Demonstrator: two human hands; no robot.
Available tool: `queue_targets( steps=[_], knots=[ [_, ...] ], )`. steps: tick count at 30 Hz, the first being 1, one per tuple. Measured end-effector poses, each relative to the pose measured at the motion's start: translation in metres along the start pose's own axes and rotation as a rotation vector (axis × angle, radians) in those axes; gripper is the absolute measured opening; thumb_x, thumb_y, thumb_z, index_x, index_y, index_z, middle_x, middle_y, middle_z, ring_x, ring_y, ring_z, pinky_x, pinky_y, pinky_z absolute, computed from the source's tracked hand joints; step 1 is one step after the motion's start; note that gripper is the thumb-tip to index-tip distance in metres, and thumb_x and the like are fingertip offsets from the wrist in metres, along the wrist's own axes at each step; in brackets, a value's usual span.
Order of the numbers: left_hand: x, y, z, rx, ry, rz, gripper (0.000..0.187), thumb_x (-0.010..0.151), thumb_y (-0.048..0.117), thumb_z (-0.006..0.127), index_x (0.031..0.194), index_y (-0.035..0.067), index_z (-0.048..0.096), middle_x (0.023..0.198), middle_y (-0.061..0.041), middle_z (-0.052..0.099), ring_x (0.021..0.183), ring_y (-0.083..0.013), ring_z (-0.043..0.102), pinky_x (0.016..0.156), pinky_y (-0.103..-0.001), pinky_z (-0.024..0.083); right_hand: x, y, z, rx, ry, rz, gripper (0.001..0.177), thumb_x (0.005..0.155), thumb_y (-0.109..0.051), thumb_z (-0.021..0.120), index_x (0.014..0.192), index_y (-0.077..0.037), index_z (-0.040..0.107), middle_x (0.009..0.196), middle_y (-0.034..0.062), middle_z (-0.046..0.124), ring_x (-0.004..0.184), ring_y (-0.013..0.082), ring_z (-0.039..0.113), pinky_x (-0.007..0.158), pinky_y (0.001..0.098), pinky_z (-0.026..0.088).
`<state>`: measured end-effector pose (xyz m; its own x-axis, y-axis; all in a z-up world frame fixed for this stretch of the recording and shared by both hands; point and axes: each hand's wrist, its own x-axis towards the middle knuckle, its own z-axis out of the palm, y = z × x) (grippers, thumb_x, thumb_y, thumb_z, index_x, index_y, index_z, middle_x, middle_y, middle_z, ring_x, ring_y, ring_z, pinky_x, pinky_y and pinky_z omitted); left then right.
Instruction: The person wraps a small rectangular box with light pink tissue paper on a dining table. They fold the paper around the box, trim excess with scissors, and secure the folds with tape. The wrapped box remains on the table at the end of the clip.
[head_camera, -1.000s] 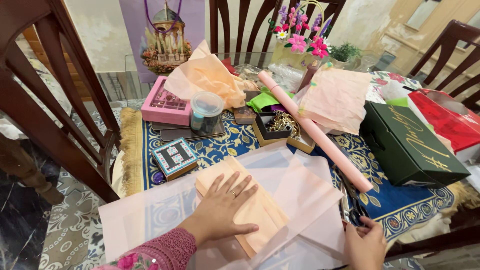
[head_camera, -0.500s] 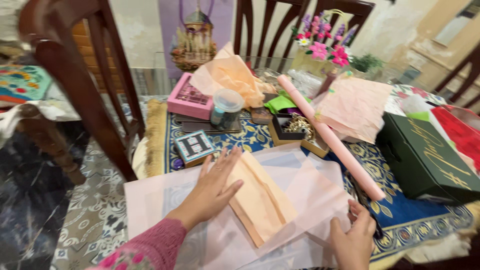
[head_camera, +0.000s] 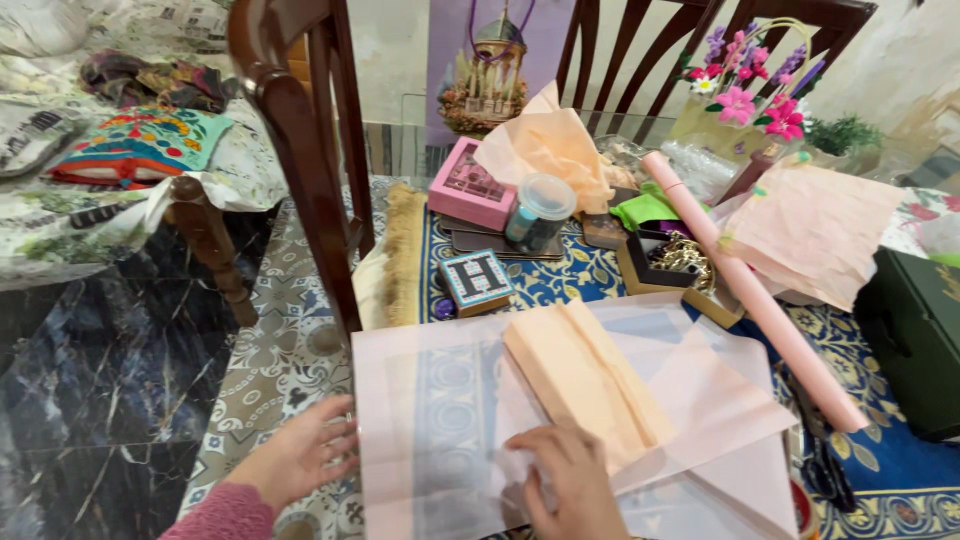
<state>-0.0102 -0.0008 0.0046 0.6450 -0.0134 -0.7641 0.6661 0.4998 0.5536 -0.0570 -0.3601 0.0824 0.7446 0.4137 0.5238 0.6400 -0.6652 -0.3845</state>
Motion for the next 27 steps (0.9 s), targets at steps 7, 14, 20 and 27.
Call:
queue_targets(
  steps=[7, 14, 20, 27],
  knots=[
    [-0.021, 0.007, 0.022, 0.311, -0.135, 0.077, 0.023, 0.086, 0.024, 0.079, 0.103, 0.011, 0.07, 0.087, 0.001, 0.068, 0.08, -0.0146, 0.062, 0.074, -0.033, 0.051, 0.003, -0.021, 0.017, -0.008, 0.184, 0.156, 0.043, 0.069, -0.003, 0.066, 0.11, -0.014, 0.07, 0.109, 0.0095, 0.068, 0.107, 0.0287, 0.064, 0.091, 0.041, 0.05],
    [-0.032, 0.037, 0.055, 0.601, -0.201, 0.243, 0.024, 0.086, 0.027, 0.079, 0.092, 0.004, 0.077, 0.075, 0.001, 0.066, 0.065, -0.0088, 0.057, 0.064, -0.024, 0.047, -0.046, 0.001, -0.027, -0.264, 0.603, 0.58, 0.042, 0.079, -0.002, 0.062, 0.121, -0.003, 0.063, 0.117, 0.0154, 0.065, 0.111, 0.0312, 0.062, 0.098, 0.0418, 0.049],
    [-0.046, 0.059, 0.074, 0.645, -0.295, 0.232, 0.025, 0.087, 0.031, 0.075, 0.096, 0.008, 0.076, 0.081, 0.002, 0.069, 0.068, -0.0085, 0.056, 0.066, -0.024, 0.044, -0.106, 0.071, -0.089, -0.586, 0.583, 1.042, 0.065, 0.08, -0.025, 0.079, 0.135, 0.004, 0.059, 0.123, 0.0266, 0.06, 0.112, 0.0405, 0.058, 0.095, 0.0481, 0.046],
    [-0.032, 0.052, 0.082, 0.524, -0.295, 0.283, 0.031, 0.091, 0.034, 0.069, 0.102, 0.005, 0.067, 0.091, -0.004, 0.072, 0.086, -0.0157, 0.07, 0.08, -0.03, 0.055, -0.077, 0.121, -0.126, -0.017, 0.469, 1.296, 0.067, 0.08, -0.029, 0.081, 0.136, 0.001, 0.061, 0.113, 0.0234, 0.075, 0.096, 0.0383, 0.073, 0.08, 0.0458, 0.057]
  ],
)
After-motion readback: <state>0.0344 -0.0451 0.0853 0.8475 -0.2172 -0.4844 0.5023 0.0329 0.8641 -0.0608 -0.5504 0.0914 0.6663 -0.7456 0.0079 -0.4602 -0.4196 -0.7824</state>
